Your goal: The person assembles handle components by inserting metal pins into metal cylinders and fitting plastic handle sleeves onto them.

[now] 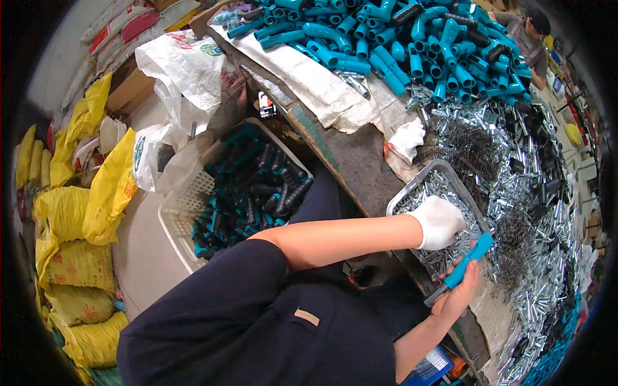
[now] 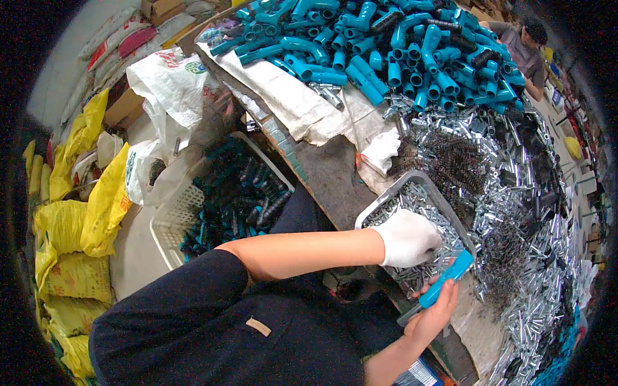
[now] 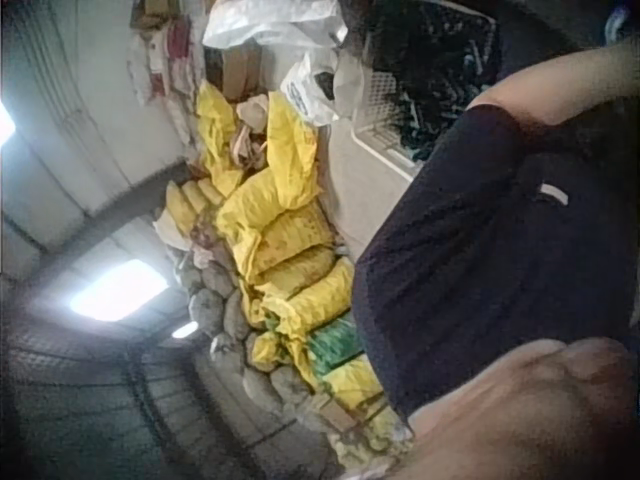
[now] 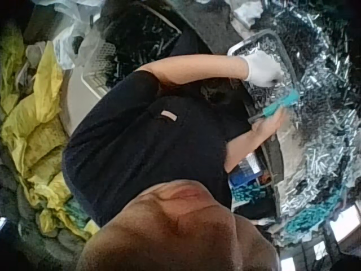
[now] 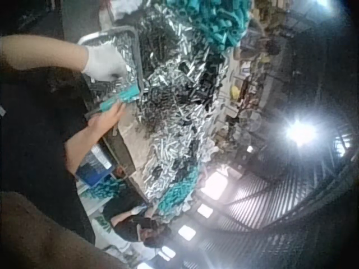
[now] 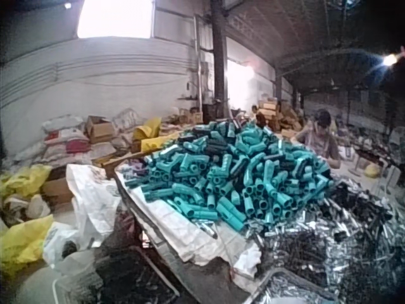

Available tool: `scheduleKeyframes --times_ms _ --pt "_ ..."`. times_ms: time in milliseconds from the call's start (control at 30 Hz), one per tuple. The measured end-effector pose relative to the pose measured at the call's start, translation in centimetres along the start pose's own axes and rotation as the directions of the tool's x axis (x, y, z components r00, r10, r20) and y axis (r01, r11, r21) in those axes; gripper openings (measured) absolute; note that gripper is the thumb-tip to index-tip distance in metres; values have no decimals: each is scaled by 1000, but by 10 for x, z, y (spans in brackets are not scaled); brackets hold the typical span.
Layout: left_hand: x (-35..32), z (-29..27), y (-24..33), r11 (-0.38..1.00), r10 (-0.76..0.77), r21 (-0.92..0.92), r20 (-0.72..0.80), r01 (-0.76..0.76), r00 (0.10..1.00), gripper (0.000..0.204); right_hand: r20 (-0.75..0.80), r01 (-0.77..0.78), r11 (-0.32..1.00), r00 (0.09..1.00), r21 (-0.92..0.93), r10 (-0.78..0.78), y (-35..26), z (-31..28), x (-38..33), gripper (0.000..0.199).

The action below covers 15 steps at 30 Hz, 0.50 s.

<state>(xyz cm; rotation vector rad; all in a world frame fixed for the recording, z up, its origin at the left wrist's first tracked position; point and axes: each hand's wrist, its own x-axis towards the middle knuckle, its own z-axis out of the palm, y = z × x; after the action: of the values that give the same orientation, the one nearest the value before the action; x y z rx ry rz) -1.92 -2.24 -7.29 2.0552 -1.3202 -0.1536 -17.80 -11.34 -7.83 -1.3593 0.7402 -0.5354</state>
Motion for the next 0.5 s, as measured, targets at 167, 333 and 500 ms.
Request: scheduleKeyframes --times_ms 167,333,500 --pt "1 34 -5 973 73 223 -38 -62 997 10 23 -72 980 997 188 69 -12 9 -4 44" --pt "-2 36 -10 970 60 238 -14 -55 998 13 93 -170 947 984 273 149 -9 3 -1 44" --pt "-3 16 -3 999 -39 15 -39 40 998 18 163 -233 900 969 369 184 -9 1 -1 45"
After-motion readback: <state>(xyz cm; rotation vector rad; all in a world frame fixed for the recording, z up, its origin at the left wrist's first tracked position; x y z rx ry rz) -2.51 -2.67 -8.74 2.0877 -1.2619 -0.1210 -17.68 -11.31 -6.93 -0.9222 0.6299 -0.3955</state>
